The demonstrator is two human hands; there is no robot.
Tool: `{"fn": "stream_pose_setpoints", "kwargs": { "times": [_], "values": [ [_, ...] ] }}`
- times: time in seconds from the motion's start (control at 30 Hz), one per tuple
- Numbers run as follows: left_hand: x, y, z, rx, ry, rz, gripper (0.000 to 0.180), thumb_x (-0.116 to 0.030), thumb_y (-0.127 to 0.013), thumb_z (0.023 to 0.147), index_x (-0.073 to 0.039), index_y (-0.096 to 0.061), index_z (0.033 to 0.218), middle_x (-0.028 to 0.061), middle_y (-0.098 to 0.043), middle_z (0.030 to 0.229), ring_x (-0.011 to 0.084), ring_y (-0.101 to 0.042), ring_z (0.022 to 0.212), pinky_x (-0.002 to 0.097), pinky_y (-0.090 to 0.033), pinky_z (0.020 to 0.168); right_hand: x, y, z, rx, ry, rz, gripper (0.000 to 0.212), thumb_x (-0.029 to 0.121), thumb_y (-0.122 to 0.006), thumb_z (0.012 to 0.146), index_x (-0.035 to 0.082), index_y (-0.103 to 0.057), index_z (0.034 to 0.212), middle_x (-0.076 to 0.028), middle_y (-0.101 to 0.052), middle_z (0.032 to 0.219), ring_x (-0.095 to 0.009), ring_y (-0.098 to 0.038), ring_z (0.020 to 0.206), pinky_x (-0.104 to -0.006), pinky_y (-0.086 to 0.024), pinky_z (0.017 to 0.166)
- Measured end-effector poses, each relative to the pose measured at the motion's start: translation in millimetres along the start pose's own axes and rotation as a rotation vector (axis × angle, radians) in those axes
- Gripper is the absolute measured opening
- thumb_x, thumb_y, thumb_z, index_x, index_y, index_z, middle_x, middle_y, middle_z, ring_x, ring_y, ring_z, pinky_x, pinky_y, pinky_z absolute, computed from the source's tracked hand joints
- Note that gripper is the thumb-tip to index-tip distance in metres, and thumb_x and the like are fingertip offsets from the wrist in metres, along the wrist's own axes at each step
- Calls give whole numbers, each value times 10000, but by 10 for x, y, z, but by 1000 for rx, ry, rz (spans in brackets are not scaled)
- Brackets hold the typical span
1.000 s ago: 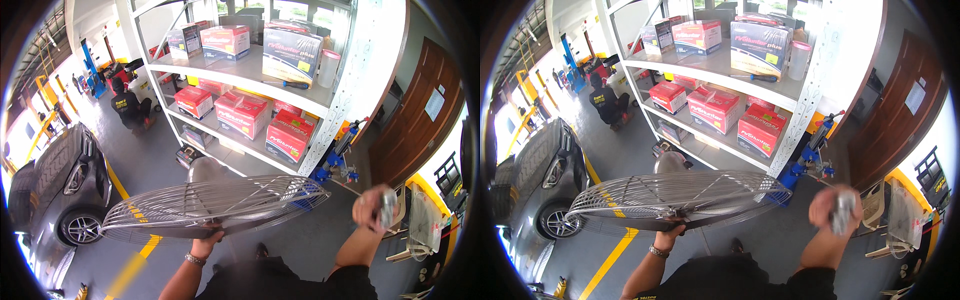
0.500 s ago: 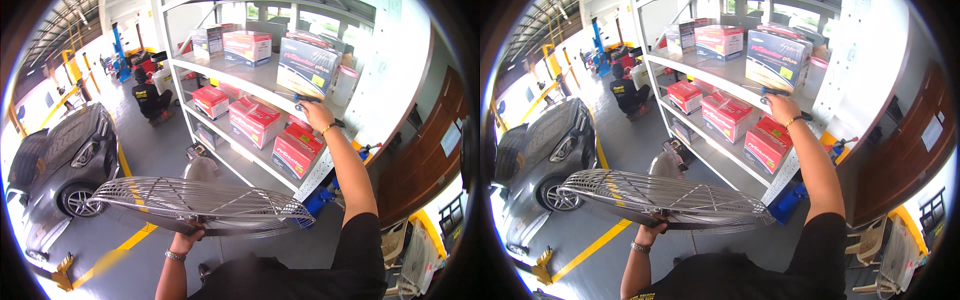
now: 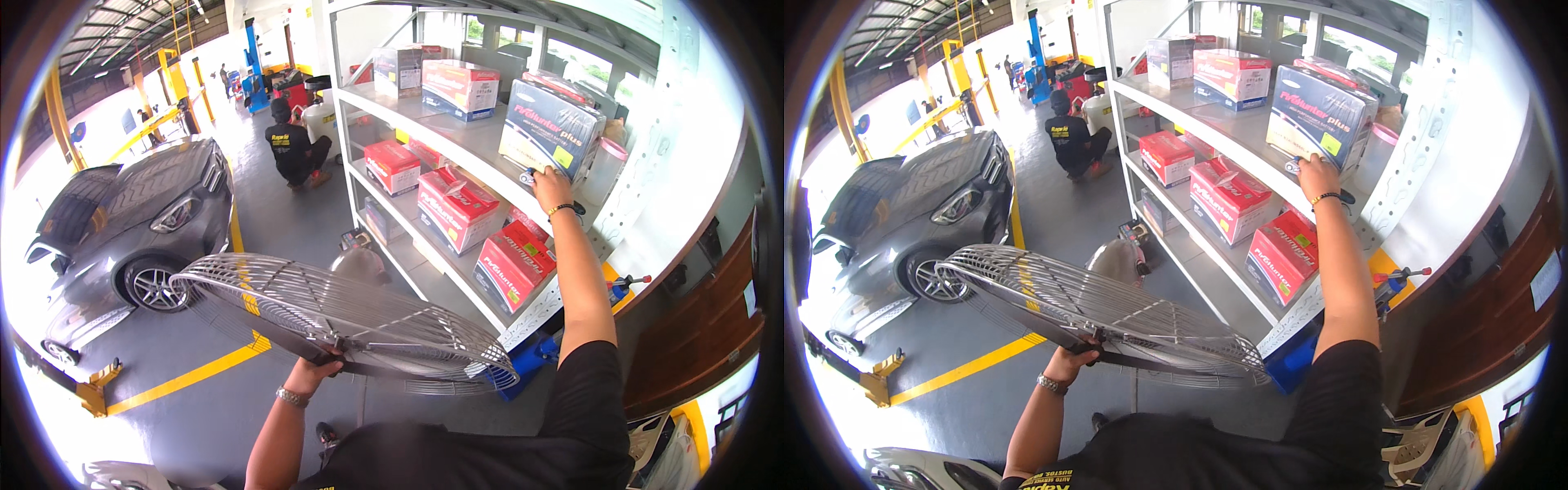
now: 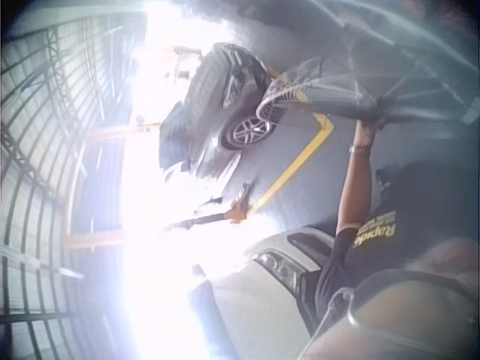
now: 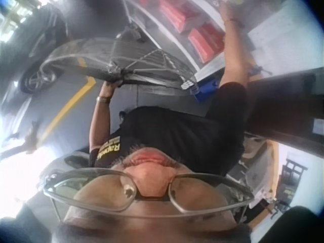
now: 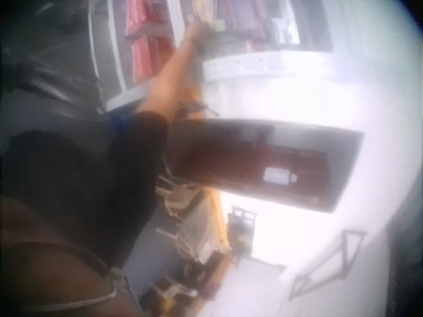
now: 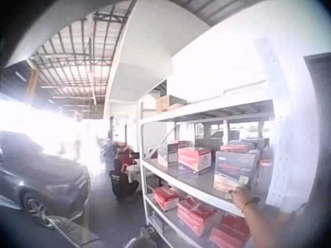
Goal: The person assembles a standing fan in a garage. They attach the fan blades to the motor housing, secure the front grille, and use a screwdriver to tighten the central nut. The person then positions the assembled fan on its stand.
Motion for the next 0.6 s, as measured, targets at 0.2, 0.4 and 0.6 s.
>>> {"fn": "stream_pose_setpoints", "kwargs": {
  "times": [0.2, 0.4, 0.6],
  "values": [
    [-128, -14, -58, 32, 54, 19, 259, -22, -728, 819, -36, -633, 1060, 33, -627, 924, 127, -579, 831, 272, -474, 701, 280, 714, -616, -311, -39, 661, 253, 182, -628, 904, 16, -629, 1094, -157, -606, 1057, -336, -579, 1001, -411, -465, 870],
    [-148, 25, -57, 77, 61, 21, 301, -64, -709, 850, -30, -633, 1139, 33, -617, 945, 121, -555, 868, 272, -461, 750, 87, 1652, -2124, -473, -285, 1035, 247, 105, -459, 1001, -72, -593, 1108, -111, -610, 1062, -168, -570, 883, -300, -475, 820],
    [-133, 44, 38, 177, 115, -38, 298, -54, -729, 836, -36, -621, 1114, 19, -610, 905, 122, -558, 819, 282, -467, 735, 1257, 2722, -3307, -914, 58, 905, 378, 296, -422, 963, -41, -591, 998, -138, -576, 826, -262, -530, 653, -384, -396, 582]
  ]
}}
Point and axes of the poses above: each hand's wrist, its own z-axis towards the middle knuckle, its own y-axis out of the back of the hand, x = y × z, the point moved 1 cm from there along z, towards the middle knuckle
